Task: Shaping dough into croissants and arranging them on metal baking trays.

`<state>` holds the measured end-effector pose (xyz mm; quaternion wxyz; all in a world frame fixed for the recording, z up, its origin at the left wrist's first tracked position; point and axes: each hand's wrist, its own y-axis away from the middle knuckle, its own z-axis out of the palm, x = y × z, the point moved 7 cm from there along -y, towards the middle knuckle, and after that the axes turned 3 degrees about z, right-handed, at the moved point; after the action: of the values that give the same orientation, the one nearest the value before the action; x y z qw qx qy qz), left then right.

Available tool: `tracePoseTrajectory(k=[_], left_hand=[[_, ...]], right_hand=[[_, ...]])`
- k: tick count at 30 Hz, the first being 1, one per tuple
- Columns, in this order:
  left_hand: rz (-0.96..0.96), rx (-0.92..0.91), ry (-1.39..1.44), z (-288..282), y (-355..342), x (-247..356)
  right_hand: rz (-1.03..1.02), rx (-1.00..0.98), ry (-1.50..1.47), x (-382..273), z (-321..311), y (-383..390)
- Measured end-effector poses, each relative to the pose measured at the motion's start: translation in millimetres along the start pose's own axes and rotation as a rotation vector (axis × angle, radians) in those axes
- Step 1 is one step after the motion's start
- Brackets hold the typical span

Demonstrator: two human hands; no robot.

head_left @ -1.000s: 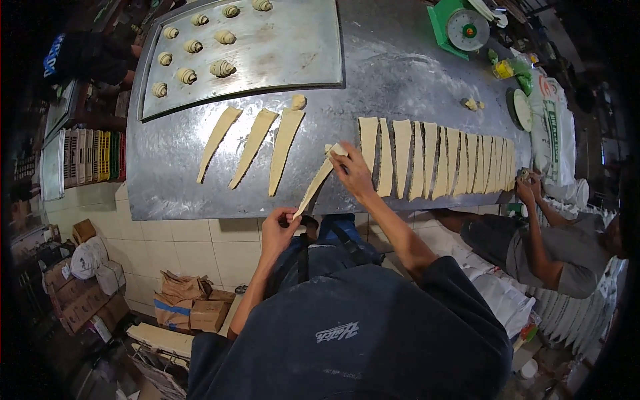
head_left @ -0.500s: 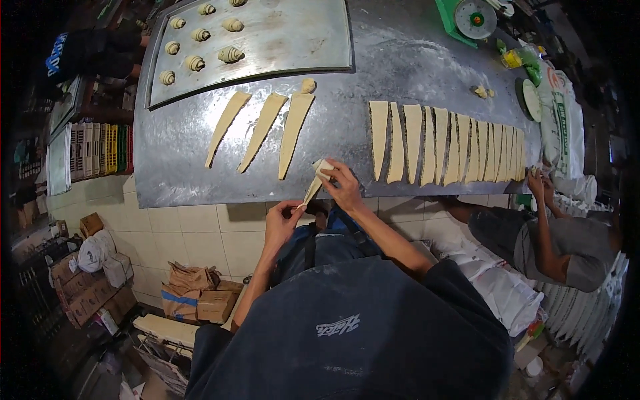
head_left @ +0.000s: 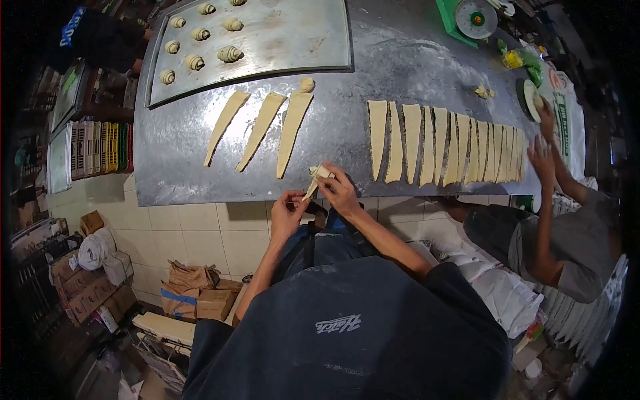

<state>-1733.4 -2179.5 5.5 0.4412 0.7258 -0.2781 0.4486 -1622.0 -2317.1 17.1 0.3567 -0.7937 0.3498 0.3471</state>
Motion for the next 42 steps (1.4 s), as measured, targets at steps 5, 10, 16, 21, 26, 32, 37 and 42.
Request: tracePoseTrajectory(k=[5, 10, 16, 21, 26, 32, 37, 42], left_hand=[[-0.025, -0.010, 0.003, 5.2, -4.0, -2.0], [-0.024, 0.010, 0.013, 5.9, -4.5, 1.1], [-0.031, 0.063, 0.068, 1.7, 1.3, -17.7], [-0.081, 0.033, 0.023, 5.1, -1.2, -23.0], [-0.026, 0.043, 0.083, 7.9, 0.4, -27.9], [-0.067, 0.090, 0.127, 4.9, -2.1, -46.1], [-0.074, 0.081, 0.230, 4.4, -5.0, -55.0], [-0.108, 0.072, 0.426, 3.6, 0.5, -62.5]], right_hand=[[0.198, -0.008, -0.086, 22.8, -12.1, -19.4], [0.234, -0.147, -0.179, 20.2, 8.8, 0.3], [-0.002, -0.103, -0.034, -12.5, 11.1, 9.2], [0.145, -0.097, -0.104, -4.5, 11.8, 10.7], [0.229, -0.146, -0.172, -6.8, 21.4, 22.7], [0.257, -0.078, -0.136, -3.3, 10.1, 11.3], [0.285, -0.186, -0.188, -1.9, 24.0, 31.0], [0.306, -0.194, -0.207, -13.7, 26.4, 32.7]])
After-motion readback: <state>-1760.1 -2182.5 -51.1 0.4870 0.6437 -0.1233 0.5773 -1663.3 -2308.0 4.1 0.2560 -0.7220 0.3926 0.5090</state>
